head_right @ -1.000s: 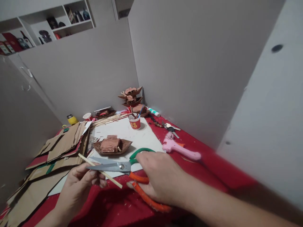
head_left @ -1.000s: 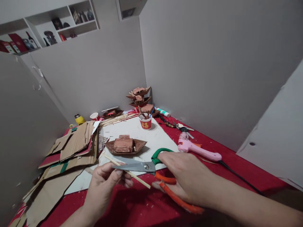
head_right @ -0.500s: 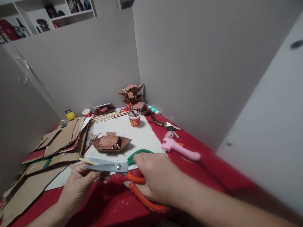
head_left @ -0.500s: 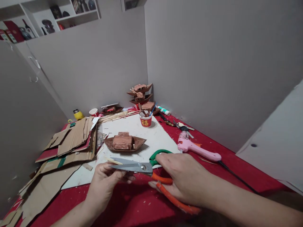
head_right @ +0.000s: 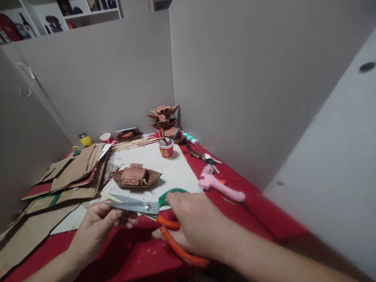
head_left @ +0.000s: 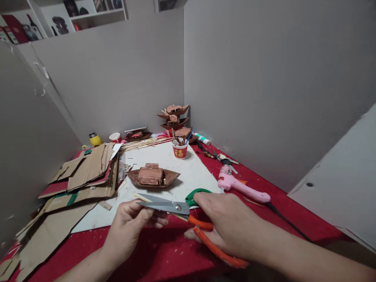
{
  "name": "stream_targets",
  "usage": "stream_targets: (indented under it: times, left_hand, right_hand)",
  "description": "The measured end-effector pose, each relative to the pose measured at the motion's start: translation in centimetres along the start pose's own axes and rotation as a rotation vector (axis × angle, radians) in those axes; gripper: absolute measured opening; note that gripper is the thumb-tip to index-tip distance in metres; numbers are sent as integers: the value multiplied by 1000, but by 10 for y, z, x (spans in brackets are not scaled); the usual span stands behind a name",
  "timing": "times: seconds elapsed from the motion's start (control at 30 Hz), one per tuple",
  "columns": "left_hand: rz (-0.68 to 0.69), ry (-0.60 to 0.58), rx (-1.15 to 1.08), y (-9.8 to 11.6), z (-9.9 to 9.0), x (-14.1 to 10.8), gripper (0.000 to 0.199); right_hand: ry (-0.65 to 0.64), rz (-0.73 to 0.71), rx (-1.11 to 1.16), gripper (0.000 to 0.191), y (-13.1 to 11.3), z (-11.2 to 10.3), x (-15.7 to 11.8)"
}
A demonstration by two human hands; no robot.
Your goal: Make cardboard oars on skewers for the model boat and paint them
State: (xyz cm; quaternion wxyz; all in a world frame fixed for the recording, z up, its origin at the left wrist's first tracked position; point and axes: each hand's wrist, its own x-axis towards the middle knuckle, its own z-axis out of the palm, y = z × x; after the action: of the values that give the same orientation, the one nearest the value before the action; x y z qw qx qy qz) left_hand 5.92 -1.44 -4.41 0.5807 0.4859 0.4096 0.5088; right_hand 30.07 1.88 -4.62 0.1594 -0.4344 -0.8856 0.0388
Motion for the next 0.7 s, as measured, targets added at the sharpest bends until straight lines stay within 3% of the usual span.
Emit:
stream_targets:
  times: [0.33,0.7]
  left_hand:
    - [64,41,110,0,4,-4,20]
    - [33,67,105,-3,10,-1,24]
  right_hand:
    - [59,-41,-27,43,0,4,-2]
    - [-62,66,8,46,-2,9,-4]
